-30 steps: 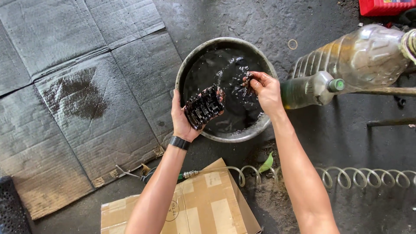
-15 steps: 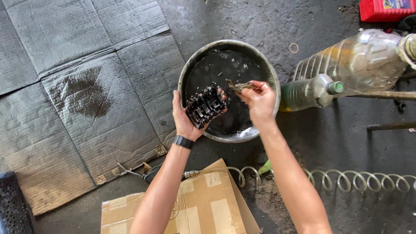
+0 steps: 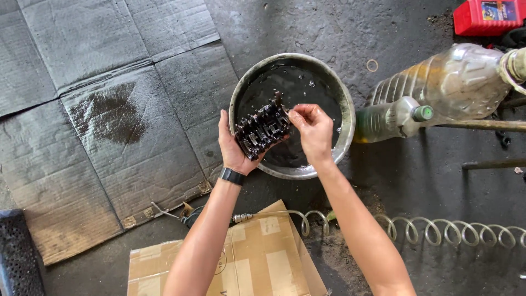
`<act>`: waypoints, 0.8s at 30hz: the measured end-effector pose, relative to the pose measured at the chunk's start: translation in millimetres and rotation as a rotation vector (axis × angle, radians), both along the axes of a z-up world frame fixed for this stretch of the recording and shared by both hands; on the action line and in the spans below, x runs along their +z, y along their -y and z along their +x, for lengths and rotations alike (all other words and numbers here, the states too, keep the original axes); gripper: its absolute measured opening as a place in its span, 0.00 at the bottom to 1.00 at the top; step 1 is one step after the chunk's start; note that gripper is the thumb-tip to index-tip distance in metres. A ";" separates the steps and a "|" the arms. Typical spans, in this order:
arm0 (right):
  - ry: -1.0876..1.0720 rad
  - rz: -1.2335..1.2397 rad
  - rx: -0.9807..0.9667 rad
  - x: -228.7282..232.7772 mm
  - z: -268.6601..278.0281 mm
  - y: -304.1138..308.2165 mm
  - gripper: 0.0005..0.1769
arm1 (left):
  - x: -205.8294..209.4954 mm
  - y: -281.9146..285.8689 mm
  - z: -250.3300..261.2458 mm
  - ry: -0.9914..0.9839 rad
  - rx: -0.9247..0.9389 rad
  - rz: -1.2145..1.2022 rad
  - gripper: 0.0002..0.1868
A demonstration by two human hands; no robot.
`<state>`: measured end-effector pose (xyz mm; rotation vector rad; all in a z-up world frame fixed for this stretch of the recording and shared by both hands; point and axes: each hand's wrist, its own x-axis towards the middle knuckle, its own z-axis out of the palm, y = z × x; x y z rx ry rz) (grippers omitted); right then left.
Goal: The person cleans a mechanical part by submerging it in a bucket of dark liquid and scrubbing it by hand. They then use a spray nozzle to rinse the part and apply a liquid from a bottle before scrubbing and rinsing again. The cleaned part is placed into a blue basket.
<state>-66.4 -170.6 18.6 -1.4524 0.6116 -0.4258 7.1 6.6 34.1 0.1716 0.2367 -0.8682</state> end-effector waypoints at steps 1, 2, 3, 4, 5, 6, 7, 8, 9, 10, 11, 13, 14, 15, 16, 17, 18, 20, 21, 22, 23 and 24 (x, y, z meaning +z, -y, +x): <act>0.000 0.000 -0.002 6.1 -0.4 2.1 0.10 | -1.4 -0.3 -0.2 0.000 -0.002 0.000 0.46; -0.044 -0.002 0.046 12.2 -0.8 4.1 0.12 | -2.8 -0.6 -0.3 -0.004 -0.020 -0.009 0.46; -0.089 -0.004 0.095 18.5 -0.7 6.6 0.15 | -4.2 -0.6 -0.4 -0.009 -0.036 -0.019 0.46; -0.090 -0.005 0.096 22.0 -1.5 8.2 0.15 | -4.8 0.5 -0.6 -0.010 -0.036 -0.020 0.46; -0.144 -0.035 0.136 25.1 -2.4 9.2 0.15 | -5.6 0.9 -1.2 -0.011 -0.039 -0.022 0.47; -0.199 -0.065 0.177 28.2 -3.3 10.1 0.16 | -6.5 1.1 -1.8 -0.013 -0.043 -0.025 0.47; -0.199 -0.065 0.180 28.8 -4.7 10.0 0.16 | -7.8 1.1 -2.3 -0.013 -0.041 -0.024 0.47; -0.207 -0.112 0.195 29.4 -6.1 9.9 0.16 | -9.1 1.2 -2.8 -0.018 -0.038 -0.016 0.47; -0.214 -0.158 0.211 29.7 -7.2 9.7 0.17 | -10.4 1.1 -2.9 -0.022 -0.036 -0.007 0.47; -0.214 -0.157 0.214 29.7 -7.9 10.3 0.17 | -10.7 0.8 -2.8 -0.022 -0.034 -0.005 0.47; -0.211 -0.223 0.228 29.5 -9.4 10.8 0.16 | -11.1 0.5 -3.2 -0.032 -0.039 0.001 0.48; -0.208 -0.288 0.242 30.5 -11.5 11.7 0.15 | -11.7 0.4 -4.1 -0.042 -0.043 0.008 0.48; -0.229 -0.301 0.244 31.7 -12.0 12.1 0.15 | -11.8 0.6 -4.5 -0.037 -0.044 0.015 0.48; -0.250 -0.316 0.244 33.1 -12.3 12.8 0.15 | -11.9 1.3 -4.6 -0.032 -0.046 0.021 0.48; -0.250 -0.315 0.244 32.8 -12.8 12.3 0.15 | -14.8 1.8 -4.6 -0.031 -0.047 0.022 0.48; -0.264 -0.300 0.234 32.8 -13.3 12.0 0.15 | -17.6 2.3 -4.9 -0.035 -0.053 0.019 0.48; -0.279 -0.286 0.225 32.6 -13.8 11.6 0.15 | -20.6 2.7 -5.3 -0.039 -0.058 0.017 0.49; -0.264 -0.265 0.215 19.8 -15.5 11.1 0.15 | -23.5 2.8 -6.7 -0.045 -0.064 0.019 0.49; -0.249 -0.246 0.202 13.8 -16.5 11.5 0.16 | -24.8 3.5 -7.3 -0.049 -0.072 0.020 0.49; -0.250 -0.247 0.202 11.7 -17.4 11.3 0.16 | -26.6 3.9 -8.0 -0.050 -0.073 0.019 0.49; -0.239 -0.236 0.185 9.7 -17.7 11.3 0.16 | -28.4 4.5 -8.2 -0.041 -0.085 0.034 0.49; -0.228 -0.224 0.168 7.7 -18.0 11.2 0.16 | -30.1 4.9 -8.4 -0.033 -0.097 0.049 0.49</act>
